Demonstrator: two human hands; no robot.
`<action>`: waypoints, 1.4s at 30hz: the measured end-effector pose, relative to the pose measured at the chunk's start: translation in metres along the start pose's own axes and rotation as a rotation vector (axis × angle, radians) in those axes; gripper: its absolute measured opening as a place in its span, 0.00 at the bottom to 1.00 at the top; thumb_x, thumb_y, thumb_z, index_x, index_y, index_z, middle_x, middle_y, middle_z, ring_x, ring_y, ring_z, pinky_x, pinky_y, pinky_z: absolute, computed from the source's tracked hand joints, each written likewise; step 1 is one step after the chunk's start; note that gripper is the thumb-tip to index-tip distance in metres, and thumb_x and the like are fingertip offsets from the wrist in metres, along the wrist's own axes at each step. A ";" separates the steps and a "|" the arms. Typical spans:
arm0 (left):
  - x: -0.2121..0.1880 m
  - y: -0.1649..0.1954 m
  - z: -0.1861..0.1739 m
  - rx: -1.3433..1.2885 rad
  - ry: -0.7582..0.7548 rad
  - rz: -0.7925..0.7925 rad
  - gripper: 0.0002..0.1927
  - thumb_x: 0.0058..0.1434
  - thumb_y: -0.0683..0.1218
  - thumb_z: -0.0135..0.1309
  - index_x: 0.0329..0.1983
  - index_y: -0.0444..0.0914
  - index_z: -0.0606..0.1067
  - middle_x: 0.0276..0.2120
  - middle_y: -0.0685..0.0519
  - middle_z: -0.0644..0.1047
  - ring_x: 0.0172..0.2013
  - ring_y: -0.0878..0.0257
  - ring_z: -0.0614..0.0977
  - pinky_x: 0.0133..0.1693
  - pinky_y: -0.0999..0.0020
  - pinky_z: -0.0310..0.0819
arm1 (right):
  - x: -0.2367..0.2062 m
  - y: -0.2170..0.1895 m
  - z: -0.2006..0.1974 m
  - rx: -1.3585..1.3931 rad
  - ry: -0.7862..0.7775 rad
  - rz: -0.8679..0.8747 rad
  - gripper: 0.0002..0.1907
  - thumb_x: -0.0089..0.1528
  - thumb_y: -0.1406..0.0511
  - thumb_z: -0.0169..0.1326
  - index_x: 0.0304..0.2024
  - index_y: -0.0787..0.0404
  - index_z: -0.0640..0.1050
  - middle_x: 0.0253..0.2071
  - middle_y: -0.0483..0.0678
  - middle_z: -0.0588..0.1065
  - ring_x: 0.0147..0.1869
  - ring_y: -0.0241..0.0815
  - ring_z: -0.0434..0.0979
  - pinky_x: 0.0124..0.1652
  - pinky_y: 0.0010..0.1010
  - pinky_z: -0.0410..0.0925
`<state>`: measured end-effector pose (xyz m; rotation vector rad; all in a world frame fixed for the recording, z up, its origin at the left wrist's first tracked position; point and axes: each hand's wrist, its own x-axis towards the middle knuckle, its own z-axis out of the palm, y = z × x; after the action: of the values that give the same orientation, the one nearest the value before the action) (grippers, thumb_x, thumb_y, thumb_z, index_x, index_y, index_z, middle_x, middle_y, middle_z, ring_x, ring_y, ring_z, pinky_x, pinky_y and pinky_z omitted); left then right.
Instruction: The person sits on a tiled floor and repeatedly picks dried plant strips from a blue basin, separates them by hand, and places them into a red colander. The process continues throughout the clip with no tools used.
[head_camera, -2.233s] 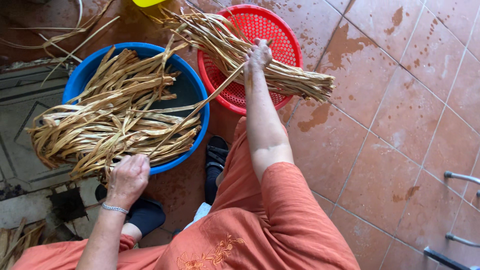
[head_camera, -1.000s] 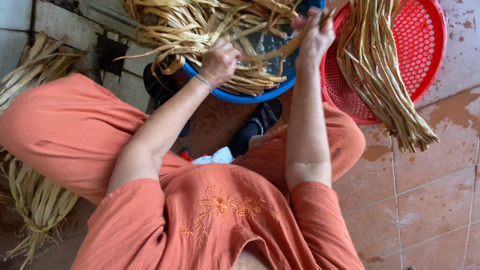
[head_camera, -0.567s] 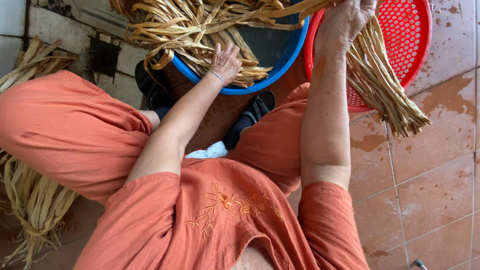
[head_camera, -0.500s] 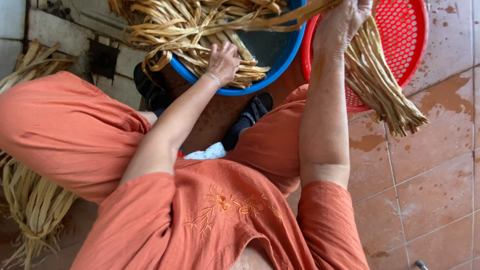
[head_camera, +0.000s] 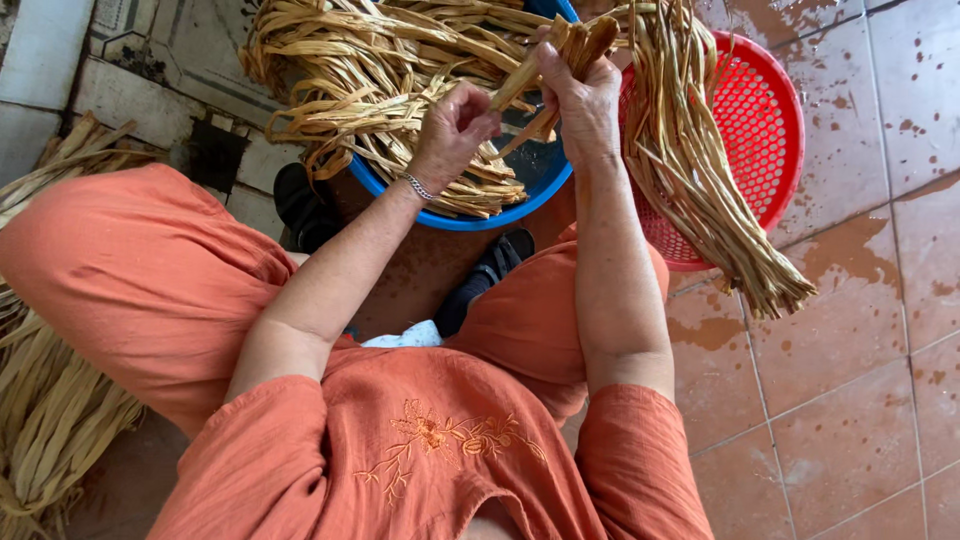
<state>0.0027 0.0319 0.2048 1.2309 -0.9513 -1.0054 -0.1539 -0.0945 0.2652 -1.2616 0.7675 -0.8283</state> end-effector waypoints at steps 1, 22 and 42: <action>0.002 0.006 0.005 0.011 -0.007 -0.014 0.08 0.71 0.47 0.57 0.44 0.38 0.73 0.34 0.53 0.82 0.36 0.69 0.85 0.40 0.74 0.85 | 0.000 -0.002 0.001 0.044 -0.040 -0.047 0.13 0.65 0.60 0.67 0.46 0.61 0.84 0.27 0.40 0.74 0.27 0.28 0.66 0.28 0.22 0.60; 0.057 -0.002 0.103 0.579 -0.089 0.057 0.16 0.73 0.50 0.43 0.32 0.41 0.74 0.18 0.51 0.74 0.18 0.60 0.76 0.20 0.64 0.74 | 0.023 0.021 -0.046 0.467 0.268 0.161 0.11 0.68 0.64 0.49 0.38 0.67 0.75 0.29 0.55 0.79 0.33 0.50 0.84 0.36 0.46 0.81; -0.030 0.019 0.064 0.728 -0.265 0.400 0.09 0.68 0.44 0.46 0.30 0.40 0.69 0.16 0.51 0.73 0.16 0.58 0.77 0.20 0.61 0.73 | 0.052 0.015 -0.201 0.675 0.873 0.063 0.10 0.69 0.67 0.47 0.36 0.68 0.75 0.15 0.44 0.62 0.14 0.34 0.53 0.14 0.33 0.49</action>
<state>-0.0657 0.0433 0.2292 1.4189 -1.7931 -0.5096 -0.2988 -0.2363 0.2188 -0.2320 1.0677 -1.4581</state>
